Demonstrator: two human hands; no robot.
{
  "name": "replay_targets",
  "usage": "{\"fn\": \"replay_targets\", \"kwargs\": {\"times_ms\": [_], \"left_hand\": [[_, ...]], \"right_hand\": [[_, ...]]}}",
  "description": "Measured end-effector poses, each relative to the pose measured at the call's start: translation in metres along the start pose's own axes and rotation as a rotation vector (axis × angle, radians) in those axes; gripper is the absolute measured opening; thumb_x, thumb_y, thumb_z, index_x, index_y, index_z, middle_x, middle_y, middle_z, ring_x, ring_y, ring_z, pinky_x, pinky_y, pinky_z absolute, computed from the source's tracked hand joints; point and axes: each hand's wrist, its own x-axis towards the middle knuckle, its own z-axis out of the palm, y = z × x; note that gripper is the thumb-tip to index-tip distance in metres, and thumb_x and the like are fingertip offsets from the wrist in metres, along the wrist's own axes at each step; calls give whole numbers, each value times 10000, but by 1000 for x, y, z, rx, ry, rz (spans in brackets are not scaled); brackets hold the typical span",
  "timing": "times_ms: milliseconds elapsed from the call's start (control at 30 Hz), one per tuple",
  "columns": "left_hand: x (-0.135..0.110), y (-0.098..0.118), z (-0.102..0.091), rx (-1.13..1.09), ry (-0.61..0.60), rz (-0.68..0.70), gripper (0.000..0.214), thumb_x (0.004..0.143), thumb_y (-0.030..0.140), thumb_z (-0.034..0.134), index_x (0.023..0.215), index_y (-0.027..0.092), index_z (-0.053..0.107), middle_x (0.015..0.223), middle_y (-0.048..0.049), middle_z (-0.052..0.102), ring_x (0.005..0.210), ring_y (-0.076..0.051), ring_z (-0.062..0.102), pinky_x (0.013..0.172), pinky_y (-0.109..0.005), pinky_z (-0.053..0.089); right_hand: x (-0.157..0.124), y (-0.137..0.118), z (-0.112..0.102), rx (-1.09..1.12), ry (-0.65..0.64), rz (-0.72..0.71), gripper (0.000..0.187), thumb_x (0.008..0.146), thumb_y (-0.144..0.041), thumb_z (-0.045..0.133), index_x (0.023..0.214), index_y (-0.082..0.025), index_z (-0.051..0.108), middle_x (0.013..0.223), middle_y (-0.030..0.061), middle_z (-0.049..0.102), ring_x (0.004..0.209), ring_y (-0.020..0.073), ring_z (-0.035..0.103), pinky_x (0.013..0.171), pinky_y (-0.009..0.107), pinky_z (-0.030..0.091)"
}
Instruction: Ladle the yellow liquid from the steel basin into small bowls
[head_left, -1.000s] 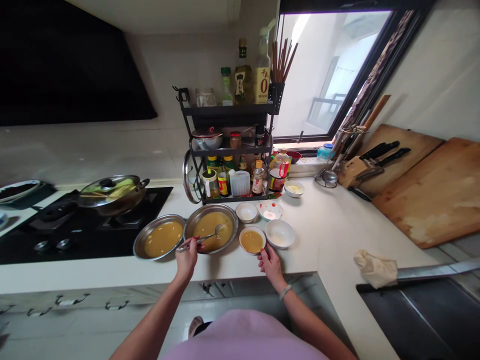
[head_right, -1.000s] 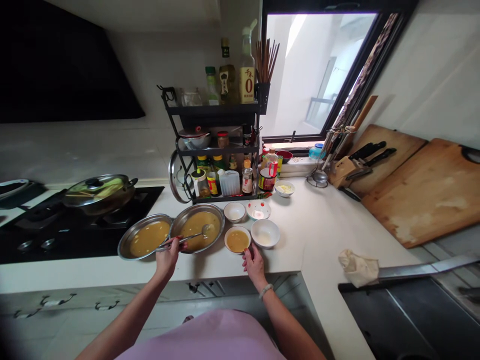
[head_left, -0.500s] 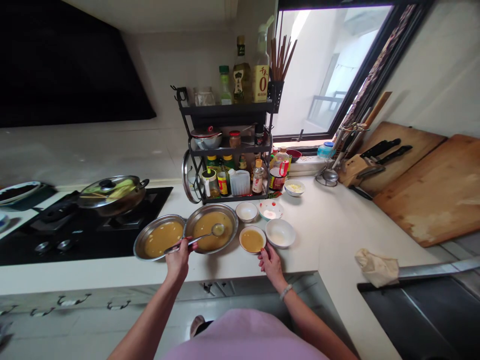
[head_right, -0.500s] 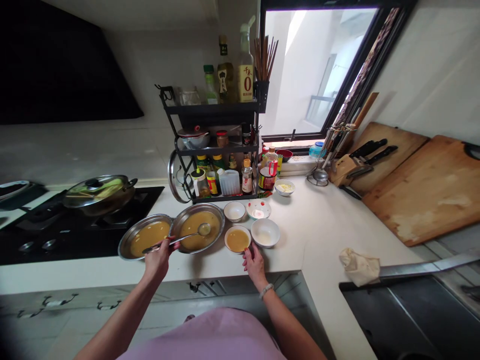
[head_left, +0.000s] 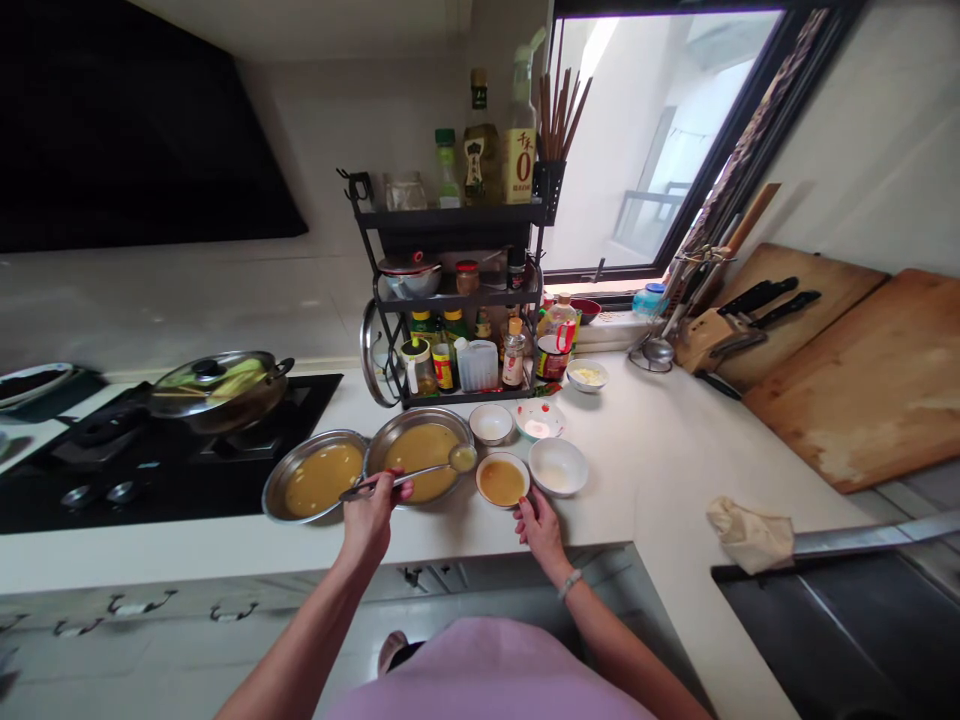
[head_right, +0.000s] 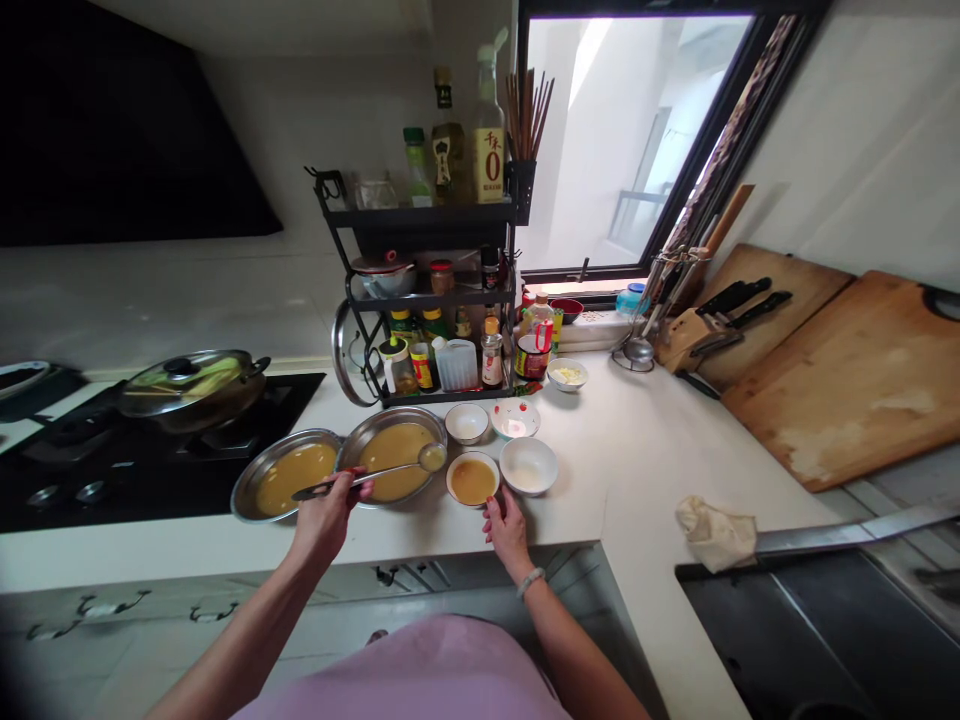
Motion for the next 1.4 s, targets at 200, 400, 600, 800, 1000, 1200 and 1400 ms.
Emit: {"fn": "replay_targets", "kwargs": {"times_ms": [200,400,600,800,1000,1200,1400], "left_hand": [[-19,-12,20,149,-159,26,304,734,389,630,836,104,667,612,-58,693,574,-202,685,603,-316,553],[-37,-37,24,388,-397,340,263,854,354,530,900,148,687,650,-41,682,550,-158,667,564,-273,554],[-40,-41,13,569,-560,797,212,875,256,528,992,186,690,759,-50,707,651,-133,671,654,-250,546],[-6,-32,-8,620,-192,612,279,913,326,440,944,173,671,704,-41,714,631,-169,696,640,-274,546],[29,-48,-35,770,-158,715,254,862,335,472,842,169,663,690,-49,694,613,-172,686,617,-278,531],[31,-53,-36,692,-117,510,242,820,358,505,838,176,663,653,-56,715,618,-208,705,639,-315,544],[31,-42,-35,295,51,129,189,735,322,562,779,156,641,580,-62,697,590,-247,706,626,-366,567]], "right_hand": [[-1,-2,0,3,-7,3,773,773,-644,532,1304,-85,482,620,-9,597,405,105,519,318,196,419],[-1,-2,0,9,0,5,776,776,-629,544,1323,-84,472,624,-2,603,406,109,527,313,192,409],[0,-1,0,-2,-2,12,770,787,-607,540,1334,-71,465,631,3,609,401,107,521,309,192,408],[-1,-1,0,6,-1,1,765,774,-622,549,1318,-88,479,625,-11,588,418,106,526,314,189,417],[0,1,0,-17,-1,-4,741,797,-596,535,1321,-75,471,628,-5,602,407,99,521,318,188,424],[0,0,0,-20,-4,-16,751,797,-607,520,1331,-81,466,630,-7,604,413,102,526,320,188,422],[-1,-2,0,-26,-4,-13,763,796,-604,507,1327,-58,461,630,-8,598,407,96,515,319,187,416]]}}
